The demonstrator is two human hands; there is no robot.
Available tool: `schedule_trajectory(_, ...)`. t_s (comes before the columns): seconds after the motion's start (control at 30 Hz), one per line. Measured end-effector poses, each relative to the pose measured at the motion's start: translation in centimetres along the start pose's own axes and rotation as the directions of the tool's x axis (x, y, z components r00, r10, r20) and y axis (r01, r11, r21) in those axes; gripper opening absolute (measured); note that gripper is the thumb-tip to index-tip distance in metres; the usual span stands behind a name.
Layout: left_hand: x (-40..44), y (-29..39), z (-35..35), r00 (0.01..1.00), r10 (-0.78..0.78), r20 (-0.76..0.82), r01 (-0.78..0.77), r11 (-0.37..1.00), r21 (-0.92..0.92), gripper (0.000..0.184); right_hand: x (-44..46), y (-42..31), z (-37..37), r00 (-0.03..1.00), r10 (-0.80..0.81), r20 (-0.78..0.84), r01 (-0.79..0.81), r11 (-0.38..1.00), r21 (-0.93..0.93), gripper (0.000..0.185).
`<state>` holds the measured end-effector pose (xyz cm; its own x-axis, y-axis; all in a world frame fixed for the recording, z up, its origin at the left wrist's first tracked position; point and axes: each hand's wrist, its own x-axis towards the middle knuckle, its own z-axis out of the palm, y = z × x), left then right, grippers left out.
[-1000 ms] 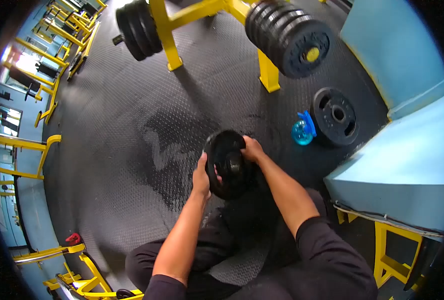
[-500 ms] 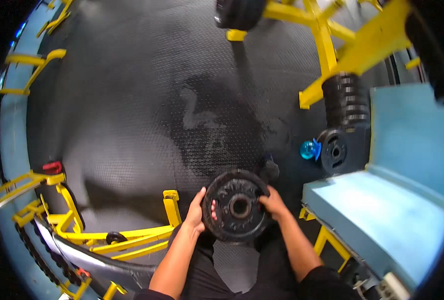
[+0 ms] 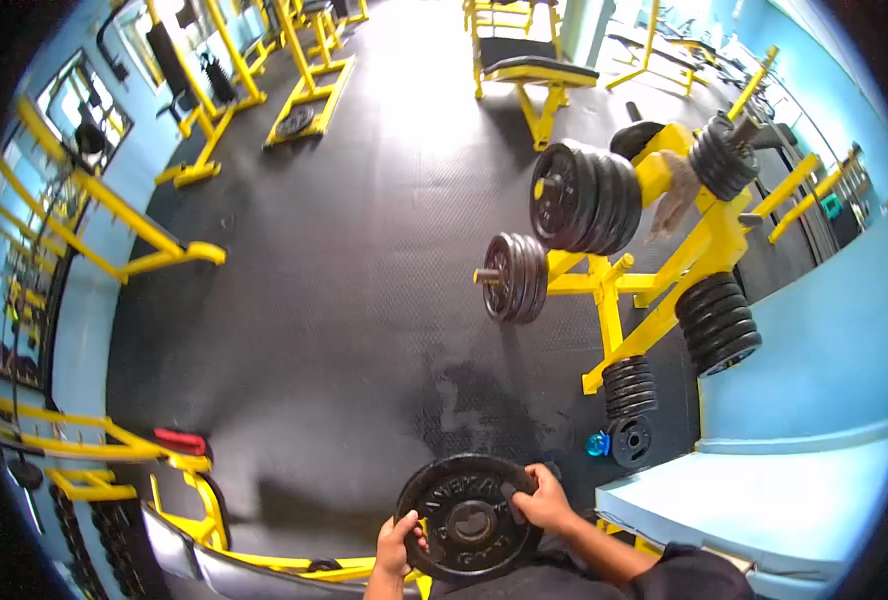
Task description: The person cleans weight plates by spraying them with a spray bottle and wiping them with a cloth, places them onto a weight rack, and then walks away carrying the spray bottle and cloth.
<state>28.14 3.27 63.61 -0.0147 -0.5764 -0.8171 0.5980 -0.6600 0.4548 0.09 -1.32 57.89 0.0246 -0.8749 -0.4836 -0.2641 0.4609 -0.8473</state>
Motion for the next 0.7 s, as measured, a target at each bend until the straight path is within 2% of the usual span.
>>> schedule_trajectory(0.03, -0.1, 2.8, 0.7, 0.999, 0.040, -0.010, -0.040, 0.999, -0.012, 0.023, 1.1, -4.3, 0.5, 0.999, 0.037, 0.031, -0.038, 0.997, 0.060, 0.033)
schedule_trajectory(0.1, 0.5, 8.1, 2.4, 0.992, 0.125, 0.020, -0.125, 0.992, -0.013, 0.028, 3.6, -11.5, 0.8, 0.999, -0.052, 0.009, 0.052, 0.997, 0.060, 0.033)
schedule_trajectory(0.13, 1.0, 10.8, 3.0, 0.988, 0.148, 0.039, -0.148, 0.989, 0.006, 0.028, 5.0, -15.4, 0.8, 0.999, -0.026, 0.035, 0.024, 0.999, 0.042, 0.033)
schedule_trajectory(0.17, 1.8, 13.3, 4.0, 0.978, 0.201, 0.045, -0.202, 0.979, 0.016, 0.030, 7.0, -16.9, 1.4, 0.998, -0.055, 0.020, 0.054, 0.997, 0.058, 0.033)
schedule_trajectory(0.23, 4.8, 18.1, 5.9, 0.957, 0.281, 0.069, -0.283, 0.959, 0.021, 0.032, 12.2, -20.0, 2.0, 0.969, -0.246, -0.022, 0.246, 0.969, -0.009, 0.032)
schedule_trajectory(0.27, 6.0, 20.1, 6.4, 0.949, 0.307, 0.072, -0.309, 0.951, 0.029, 0.033, 14.8, -21.0, 2.4, 0.967, -0.255, -0.011, 0.255, 0.962, 0.095, 0.031)
schedule_trajectory(0.3, 7.3, 22.7, 7.2, 0.941, 0.331, 0.077, -0.334, 0.942, 0.039, 0.034, 17.4, -23.5, 2.3, 0.961, -0.278, -0.017, 0.278, 0.955, 0.104, 0.031)
schedule_trajectory(0.33, 8.7, 25.0, 8.0, 0.934, 0.356, 0.019, -0.356, 0.932, 0.068, 0.036, 19.2, -26.0, 2.5, 0.976, -0.217, 0.009, 0.215, 0.973, 0.088, 0.034)
schedule_trajectory(0.37, 9.6, 27.3, 8.4, 0.931, 0.363, 0.029, -0.364, 0.925, 0.104, 0.036, 20.8, -28.1, 3.3, 0.988, -0.156, 0.025, 0.153, 0.985, 0.079, 0.038)
schedule_trajectory(0.43, 12.5, 31.7, 9.7, 0.925, 0.380, 0.034, -0.381, 0.923, 0.051, 0.037, 24.7, -32.0, 4.0, 0.992, -0.126, 0.006, 0.126, 0.989, 0.083, 0.038)
schedule_trajectory(0.5, 15.4, 35.5, 10.0, 0.931, 0.361, 0.054, -0.362, 0.932, 0.030, 0.037, 27.7, -35.4, 4.4, 0.973, -0.231, -0.022, 0.231, 0.973, -0.010, 0.038)
schedule_trajectory(0.53, 16.8, 37.1, 9.8, 0.914, 0.394, 0.101, -0.396, 0.918, -0.003, 0.037, 29.1, -37.0, 4.6, 0.977, -0.213, -0.032, 0.212, 0.977, -0.020, 0.038)
schedule_trajectory(0.6, 19.7, 40.4, 10.8, 0.869, 0.462, 0.175, -0.453, 0.887, -0.090, 0.039, 32.8, -40.3, 5.2, 0.922, -0.381, -0.062, 0.382, 0.924, -0.003, 0.039)
schedule_trajectory(0.63, 21.2, 42.4, 11.6, 0.875, 0.444, 0.194, -0.436, 0.896, -0.082, 0.039, 34.8, -41.7, 5.2, 0.925, -0.370, -0.086, 0.371, 0.929, -0.007, 0.039)
schedule_trajectory(0.7, 24.1, 46.4, 13.2, 0.814, 0.512, 0.272, -0.502, 0.857, -0.112, 0.040, 38.4, -44.1, 5.6, 0.899, -0.427, -0.097, 0.424, 0.904, -0.049, 0.041)
